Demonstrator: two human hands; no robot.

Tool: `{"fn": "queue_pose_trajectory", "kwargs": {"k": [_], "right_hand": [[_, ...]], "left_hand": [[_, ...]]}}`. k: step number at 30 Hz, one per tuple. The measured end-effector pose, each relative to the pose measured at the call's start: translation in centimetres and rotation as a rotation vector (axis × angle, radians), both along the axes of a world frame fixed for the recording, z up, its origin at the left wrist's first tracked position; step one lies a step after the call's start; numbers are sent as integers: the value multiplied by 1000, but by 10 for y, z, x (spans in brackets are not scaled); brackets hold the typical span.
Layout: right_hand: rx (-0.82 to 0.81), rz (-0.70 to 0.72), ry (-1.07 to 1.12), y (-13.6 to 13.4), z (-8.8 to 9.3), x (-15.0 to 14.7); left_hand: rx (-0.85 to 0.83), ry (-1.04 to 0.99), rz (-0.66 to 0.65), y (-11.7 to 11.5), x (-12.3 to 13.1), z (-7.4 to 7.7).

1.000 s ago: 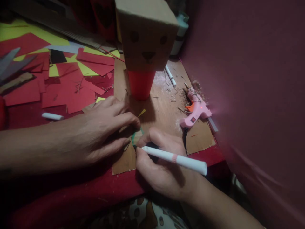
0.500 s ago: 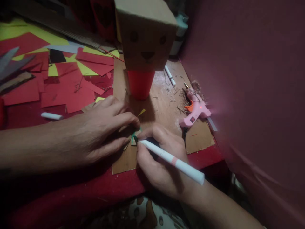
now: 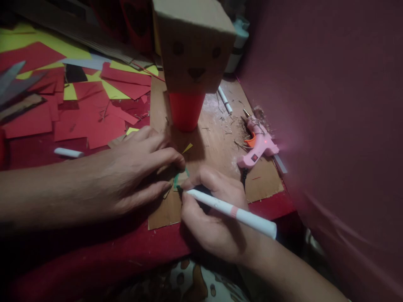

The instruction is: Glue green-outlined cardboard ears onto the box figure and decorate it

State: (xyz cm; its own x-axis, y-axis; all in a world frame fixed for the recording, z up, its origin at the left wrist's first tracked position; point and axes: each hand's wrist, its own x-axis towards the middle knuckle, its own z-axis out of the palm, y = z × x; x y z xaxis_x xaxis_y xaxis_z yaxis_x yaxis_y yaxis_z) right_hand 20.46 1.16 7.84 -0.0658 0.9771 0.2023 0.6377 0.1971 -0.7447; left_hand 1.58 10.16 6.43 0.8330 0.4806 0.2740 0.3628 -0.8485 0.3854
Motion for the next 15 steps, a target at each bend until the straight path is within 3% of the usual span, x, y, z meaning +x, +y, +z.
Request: {"fn": "queue_pose_trajectory", "kwargs": {"k": [15], "right_hand": [[19, -16, -35, 1, 3, -2]], "left_hand": [[-19, 20, 0, 0, -1, 2]]}}
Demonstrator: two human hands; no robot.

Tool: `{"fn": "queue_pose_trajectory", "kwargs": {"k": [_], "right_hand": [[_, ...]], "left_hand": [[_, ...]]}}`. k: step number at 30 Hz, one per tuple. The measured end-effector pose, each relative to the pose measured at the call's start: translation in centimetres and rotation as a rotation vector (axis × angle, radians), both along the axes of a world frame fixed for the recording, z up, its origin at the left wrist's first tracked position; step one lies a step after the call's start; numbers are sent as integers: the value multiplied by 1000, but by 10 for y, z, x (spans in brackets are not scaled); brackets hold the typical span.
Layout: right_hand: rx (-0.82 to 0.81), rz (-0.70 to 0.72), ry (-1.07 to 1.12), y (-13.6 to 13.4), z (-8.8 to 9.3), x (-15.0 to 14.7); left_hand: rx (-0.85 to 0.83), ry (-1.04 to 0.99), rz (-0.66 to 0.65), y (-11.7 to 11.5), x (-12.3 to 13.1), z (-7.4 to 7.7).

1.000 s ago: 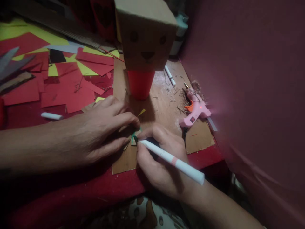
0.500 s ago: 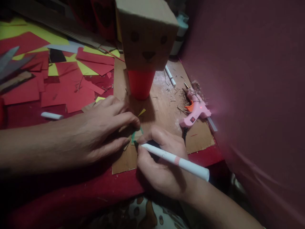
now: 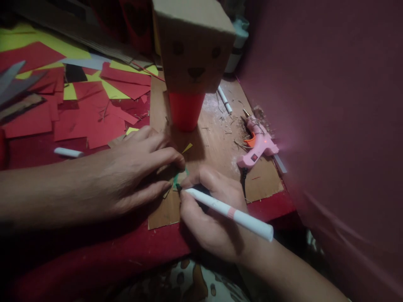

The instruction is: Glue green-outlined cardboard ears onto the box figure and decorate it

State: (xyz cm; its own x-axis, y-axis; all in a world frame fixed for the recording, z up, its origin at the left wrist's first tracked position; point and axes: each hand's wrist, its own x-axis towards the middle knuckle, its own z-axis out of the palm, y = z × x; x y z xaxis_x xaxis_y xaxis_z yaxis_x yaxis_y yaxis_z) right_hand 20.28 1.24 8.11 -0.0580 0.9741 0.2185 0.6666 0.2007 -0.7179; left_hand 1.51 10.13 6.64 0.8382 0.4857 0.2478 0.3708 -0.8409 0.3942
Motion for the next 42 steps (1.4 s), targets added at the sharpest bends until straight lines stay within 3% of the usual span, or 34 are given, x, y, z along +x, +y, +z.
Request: {"fn": "queue_pose_trajectory", "kwargs": {"k": [7, 13, 27, 38, 42], "right_hand": [[-35, 52, 21, -2, 0, 2], [-59, -20, 138, -1, -5, 1], [-18, 78, 15, -1, 2, 0], [-143, 3, 231, -3, 0, 5], [-82, -32, 217, -4, 0, 5]], "left_hand": [[23, -31, 0, -1, 1, -2], [-28, 28, -2, 1, 2, 2], [-13, 36, -10, 2, 0, 4], [-68, 94, 0, 1, 0, 11], [-64, 82, -22, 2, -2, 11]]}}
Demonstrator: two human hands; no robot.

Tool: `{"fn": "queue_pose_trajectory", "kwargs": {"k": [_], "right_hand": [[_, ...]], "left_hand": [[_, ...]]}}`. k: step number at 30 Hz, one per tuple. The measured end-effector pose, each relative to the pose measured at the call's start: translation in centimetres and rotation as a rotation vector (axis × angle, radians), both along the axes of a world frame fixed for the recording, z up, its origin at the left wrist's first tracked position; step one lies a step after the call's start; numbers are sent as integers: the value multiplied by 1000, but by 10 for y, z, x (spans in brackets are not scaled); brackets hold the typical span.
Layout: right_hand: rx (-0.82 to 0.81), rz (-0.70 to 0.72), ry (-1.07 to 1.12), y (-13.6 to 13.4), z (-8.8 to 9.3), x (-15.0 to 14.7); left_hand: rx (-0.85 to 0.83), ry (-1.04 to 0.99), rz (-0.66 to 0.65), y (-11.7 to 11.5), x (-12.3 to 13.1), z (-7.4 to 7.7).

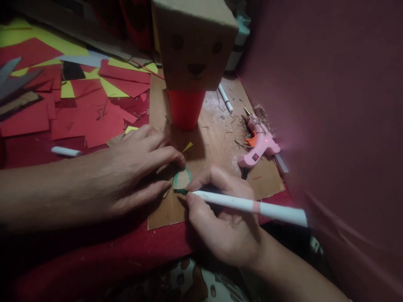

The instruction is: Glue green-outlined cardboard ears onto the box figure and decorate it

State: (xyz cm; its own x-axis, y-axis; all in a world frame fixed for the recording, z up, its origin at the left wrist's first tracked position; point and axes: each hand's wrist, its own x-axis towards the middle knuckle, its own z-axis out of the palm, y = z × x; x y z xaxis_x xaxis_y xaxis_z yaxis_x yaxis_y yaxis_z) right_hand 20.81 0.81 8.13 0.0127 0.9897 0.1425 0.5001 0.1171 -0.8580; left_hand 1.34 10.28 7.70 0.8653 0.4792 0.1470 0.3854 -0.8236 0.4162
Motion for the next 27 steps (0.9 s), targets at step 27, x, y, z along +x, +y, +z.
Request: {"fn": "queue_pose_trajectory", "kwargs": {"k": [27], "right_hand": [[-25, -23, 8, 0, -3, -2]], "left_hand": [[-7, -16, 16, 0, 4, -1]]}}
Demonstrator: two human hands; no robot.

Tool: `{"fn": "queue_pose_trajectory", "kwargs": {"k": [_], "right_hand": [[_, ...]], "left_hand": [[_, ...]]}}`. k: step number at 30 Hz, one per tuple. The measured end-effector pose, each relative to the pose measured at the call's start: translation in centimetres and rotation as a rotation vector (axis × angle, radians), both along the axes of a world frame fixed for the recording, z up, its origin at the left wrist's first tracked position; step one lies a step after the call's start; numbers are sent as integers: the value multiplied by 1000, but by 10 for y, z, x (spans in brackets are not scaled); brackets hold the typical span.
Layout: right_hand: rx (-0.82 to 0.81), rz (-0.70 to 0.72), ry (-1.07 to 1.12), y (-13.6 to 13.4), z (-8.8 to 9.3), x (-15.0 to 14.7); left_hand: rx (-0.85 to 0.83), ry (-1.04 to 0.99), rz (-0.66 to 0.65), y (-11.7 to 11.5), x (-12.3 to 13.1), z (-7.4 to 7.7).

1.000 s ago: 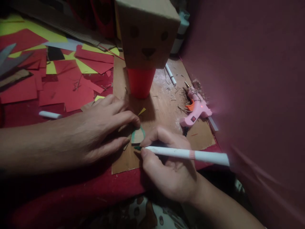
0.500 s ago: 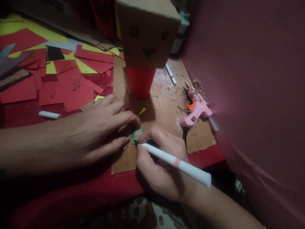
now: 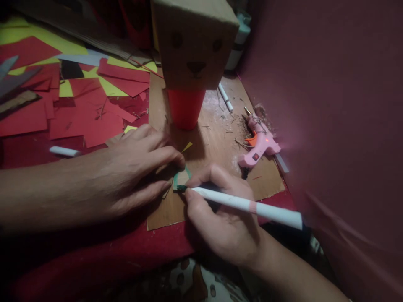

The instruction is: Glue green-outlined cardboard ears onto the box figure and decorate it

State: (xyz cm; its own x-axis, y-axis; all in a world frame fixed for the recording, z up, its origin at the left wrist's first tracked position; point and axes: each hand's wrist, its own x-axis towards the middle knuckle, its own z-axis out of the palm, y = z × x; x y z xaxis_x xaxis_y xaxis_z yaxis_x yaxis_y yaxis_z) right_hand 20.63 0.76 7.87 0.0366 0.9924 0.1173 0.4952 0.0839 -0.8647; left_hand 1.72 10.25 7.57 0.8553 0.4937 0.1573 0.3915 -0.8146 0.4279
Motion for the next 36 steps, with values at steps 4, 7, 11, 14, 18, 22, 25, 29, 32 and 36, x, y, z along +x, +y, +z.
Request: {"fn": "queue_pose_trajectory", "kwargs": {"k": [4, 7, 11, 14, 18, 22, 25, 29, 32, 36], "right_hand": [[27, 9, -16, 2, -1, -1], [62, 42, -108, 2, 0, -2], [99, 65, -203, 2, 3, -4], [96, 85, -221, 2, 4, -5], [99, 101, -225, 4, 3, -5], [46, 76, -130, 3, 2, -3], [9, 18, -21, 0, -2, 0], [25, -8, 17, -2, -6, 2], [45, -1, -21, 0, -6, 3], [65, 29, -107, 3, -5, 2]], "left_hand": [[-16, 24, 3, -1, 0, 3], [-7, -3, -11, -1, 0, 2], [36, -42, -6, -1, -1, -4], [64, -47, 13, -1, -1, -6], [49, -17, 15, -2, 0, -4], [36, -8, 13, -1, 0, -2], [31, -22, 2, 0, -1, -2], [15, -12, -8, 0, -1, -2], [31, -24, 0, -1, -2, -2], [10, -17, 0, -1, -2, -1]]}}
